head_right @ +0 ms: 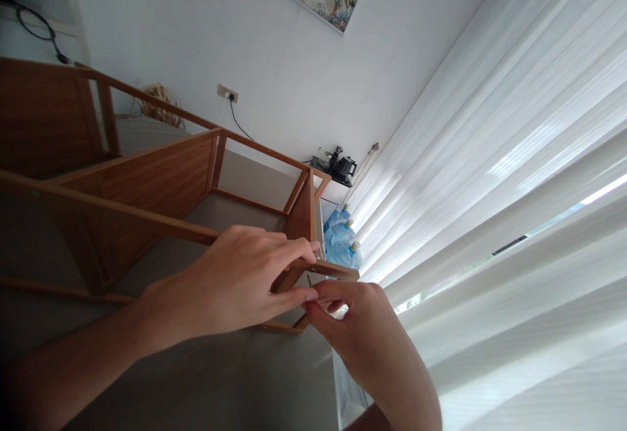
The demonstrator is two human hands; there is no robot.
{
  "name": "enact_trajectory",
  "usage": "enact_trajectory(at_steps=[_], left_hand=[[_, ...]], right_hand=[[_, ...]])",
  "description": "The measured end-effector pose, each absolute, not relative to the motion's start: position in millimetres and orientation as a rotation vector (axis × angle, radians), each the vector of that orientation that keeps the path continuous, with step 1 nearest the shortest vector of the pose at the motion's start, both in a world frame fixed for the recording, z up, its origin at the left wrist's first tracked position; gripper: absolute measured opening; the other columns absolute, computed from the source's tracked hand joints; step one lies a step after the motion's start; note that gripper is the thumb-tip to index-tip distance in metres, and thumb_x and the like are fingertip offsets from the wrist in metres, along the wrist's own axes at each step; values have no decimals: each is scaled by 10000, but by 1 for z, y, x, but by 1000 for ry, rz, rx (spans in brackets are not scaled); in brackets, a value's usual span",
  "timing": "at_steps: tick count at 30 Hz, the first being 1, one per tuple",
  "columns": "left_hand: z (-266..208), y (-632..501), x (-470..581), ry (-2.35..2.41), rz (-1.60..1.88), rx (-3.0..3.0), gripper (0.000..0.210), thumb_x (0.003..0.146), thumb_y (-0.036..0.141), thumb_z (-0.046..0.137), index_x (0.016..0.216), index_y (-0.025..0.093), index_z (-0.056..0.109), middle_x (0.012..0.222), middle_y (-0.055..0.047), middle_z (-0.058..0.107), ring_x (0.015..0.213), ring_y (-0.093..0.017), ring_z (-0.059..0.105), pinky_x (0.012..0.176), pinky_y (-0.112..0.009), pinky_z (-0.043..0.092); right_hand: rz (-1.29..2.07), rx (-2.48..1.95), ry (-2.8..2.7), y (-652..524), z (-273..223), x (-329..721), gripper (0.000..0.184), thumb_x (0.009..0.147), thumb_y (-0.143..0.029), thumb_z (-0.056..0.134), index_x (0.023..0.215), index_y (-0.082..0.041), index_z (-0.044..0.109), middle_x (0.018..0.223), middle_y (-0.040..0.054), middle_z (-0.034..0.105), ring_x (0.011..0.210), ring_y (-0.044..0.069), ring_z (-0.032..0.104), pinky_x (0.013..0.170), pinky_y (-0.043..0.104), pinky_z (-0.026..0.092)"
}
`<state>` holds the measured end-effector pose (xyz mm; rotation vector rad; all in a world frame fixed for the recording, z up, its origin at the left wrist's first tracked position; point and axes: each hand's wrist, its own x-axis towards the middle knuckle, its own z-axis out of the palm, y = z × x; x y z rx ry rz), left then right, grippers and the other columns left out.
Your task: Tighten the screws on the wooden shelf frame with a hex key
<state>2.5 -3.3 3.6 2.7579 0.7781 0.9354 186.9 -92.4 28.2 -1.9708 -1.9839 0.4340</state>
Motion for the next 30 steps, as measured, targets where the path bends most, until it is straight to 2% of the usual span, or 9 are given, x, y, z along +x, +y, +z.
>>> enact_trajectory(at_steps=[4, 9, 12, 16, 18, 20, 22, 26, 30], left_hand=[[5, -4, 2, 761, 932, 2751, 348, 908, 572, 529, 1050, 260, 591, 828, 48, 705, 728, -194, 656, 616, -307, 332], [5, -4, 4, 754, 931, 2747, 377, 932, 590, 471, 1053, 254, 592, 818, 46, 703, 723, -194, 660, 620, -315, 343], [4, -3, 4, 749, 948, 2739, 375, 943, 584, 453, 1056, 254, 590, 807, 46, 701, 731, -192, 662, 630, -315, 349], [4, -3, 2, 744, 944, 2757, 343, 935, 564, 491, 1052, 256, 590, 803, 54, 697, 711, -185, 655, 608, -309, 338], [3, -3, 2, 746, 948, 2764, 330, 932, 555, 506, 1045, 256, 589, 793, 59, 692, 693, -180, 649, 597, -308, 333], [2, -3, 2, 752, 967, 2769, 312, 939, 535, 506, 1054, 256, 588, 798, 56, 693, 704, -182, 653, 601, -310, 337], [1, -3, 3, 754, 982, 2774, 300, 946, 517, 502, 1069, 256, 585, 814, 51, 698, 720, -184, 657, 612, -312, 346], [0, -2, 4, 747, 977, 2767, 330, 942, 545, 491, 1075, 258, 584, 810, 51, 696, 712, -182, 656, 621, -314, 361], [-1, -2, 4, 764, 968, 2769, 332, 948, 543, 481, 1081, 256, 582, 826, 42, 699, 734, -190, 663, 641, -320, 376]], right_hand=[[401, -1962, -1915, -99, 32, 186, 174, 924, -302, 514, 919, -278, 686, 843, -34, 715, 762, 126, 670, 560, 182, 470], [341, -1861, -1947, -105, 35, 190, 213, 958, -354, 519, 1095, -311, 676, 1040, -9, 711, 911, 132, 675, 781, 207, 517], [249, -1835, -1976, -105, 33, 198, 226, 966, -353, 515, 1103, -319, 691, 1091, 12, 679, 966, 139, 644, 820, 224, 502], [215, -1849, -1994, -105, 29, 207, 253, 962, -358, 526, 1161, -339, 681, 1009, 15, 656, 879, 126, 629, 780, 227, 507], [198, -1857, -1973, -105, 27, 208, 265, 958, -375, 529, 1172, -336, 681, 994, 24, 644, 846, 127, 621, 673, 205, 512], [187, -1874, -1948, -106, 27, 207, 286, 953, -393, 527, 1188, -332, 677, 969, 35, 631, 807, 129, 610, 529, 178, 479], [178, -1873, -1938, -106, 27, 206, 289, 949, -400, 528, 1182, -326, 682, 949, 41, 620, 786, 131, 604, 455, 162, 445], [172, -1844, -1949, -105, 27, 204, 253, 949, -378, 530, 1123, -315, 702, 933, 44, 608, 787, 133, 602, 478, 159, 468], [179, -1831, -1982, -104, 28, 203, 267, 955, -362, 521, 1163, -322, 684, 918, 38, 598, 772, 126, 602, 487, 155, 479]])
